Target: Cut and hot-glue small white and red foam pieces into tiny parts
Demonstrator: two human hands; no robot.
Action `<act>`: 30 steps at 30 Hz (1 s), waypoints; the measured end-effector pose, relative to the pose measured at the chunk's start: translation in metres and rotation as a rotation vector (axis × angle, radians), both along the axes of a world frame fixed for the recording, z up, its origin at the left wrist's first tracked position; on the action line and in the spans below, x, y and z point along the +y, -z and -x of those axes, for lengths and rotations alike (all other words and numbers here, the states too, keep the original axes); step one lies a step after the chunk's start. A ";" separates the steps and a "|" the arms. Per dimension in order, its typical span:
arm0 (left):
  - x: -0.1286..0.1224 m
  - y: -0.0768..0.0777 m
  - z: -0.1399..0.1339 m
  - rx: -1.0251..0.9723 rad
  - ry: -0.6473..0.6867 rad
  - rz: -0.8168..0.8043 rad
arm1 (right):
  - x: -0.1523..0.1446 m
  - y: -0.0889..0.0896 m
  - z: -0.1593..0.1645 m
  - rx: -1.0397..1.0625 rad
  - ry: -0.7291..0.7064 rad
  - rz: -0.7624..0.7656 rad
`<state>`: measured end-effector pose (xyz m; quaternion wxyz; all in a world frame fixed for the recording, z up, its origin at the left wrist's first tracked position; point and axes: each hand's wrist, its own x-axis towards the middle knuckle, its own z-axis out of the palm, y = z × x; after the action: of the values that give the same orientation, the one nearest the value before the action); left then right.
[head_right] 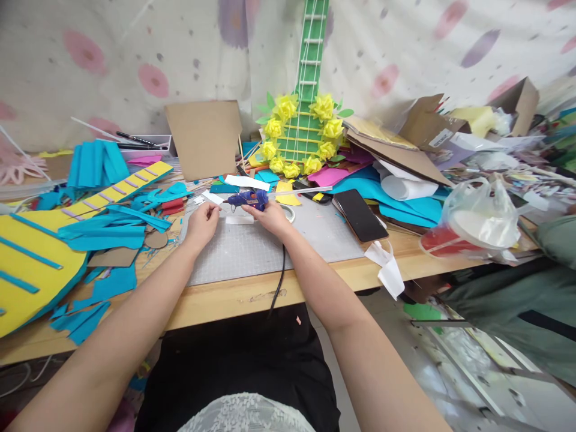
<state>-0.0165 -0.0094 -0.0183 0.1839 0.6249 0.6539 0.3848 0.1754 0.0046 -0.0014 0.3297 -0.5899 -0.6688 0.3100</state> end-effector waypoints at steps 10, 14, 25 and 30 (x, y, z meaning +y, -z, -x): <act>0.000 -0.001 0.000 -0.023 0.010 0.007 | 0.000 0.000 -0.001 -0.013 -0.009 -0.011; 0.000 -0.001 0.000 -0.008 0.007 0.009 | 0.000 -0.001 0.000 -0.015 -0.006 -0.010; 0.000 0.001 0.001 -0.035 0.017 -0.008 | 0.002 -0.001 -0.001 -0.020 0.026 -0.025; 0.000 0.001 0.001 -0.041 0.017 -0.010 | 0.003 0.001 -0.002 -0.018 0.031 -0.030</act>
<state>-0.0171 -0.0095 -0.0188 0.1972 0.6233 0.6428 0.3992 0.1776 0.0079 -0.0023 0.3373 -0.5981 -0.6668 0.2896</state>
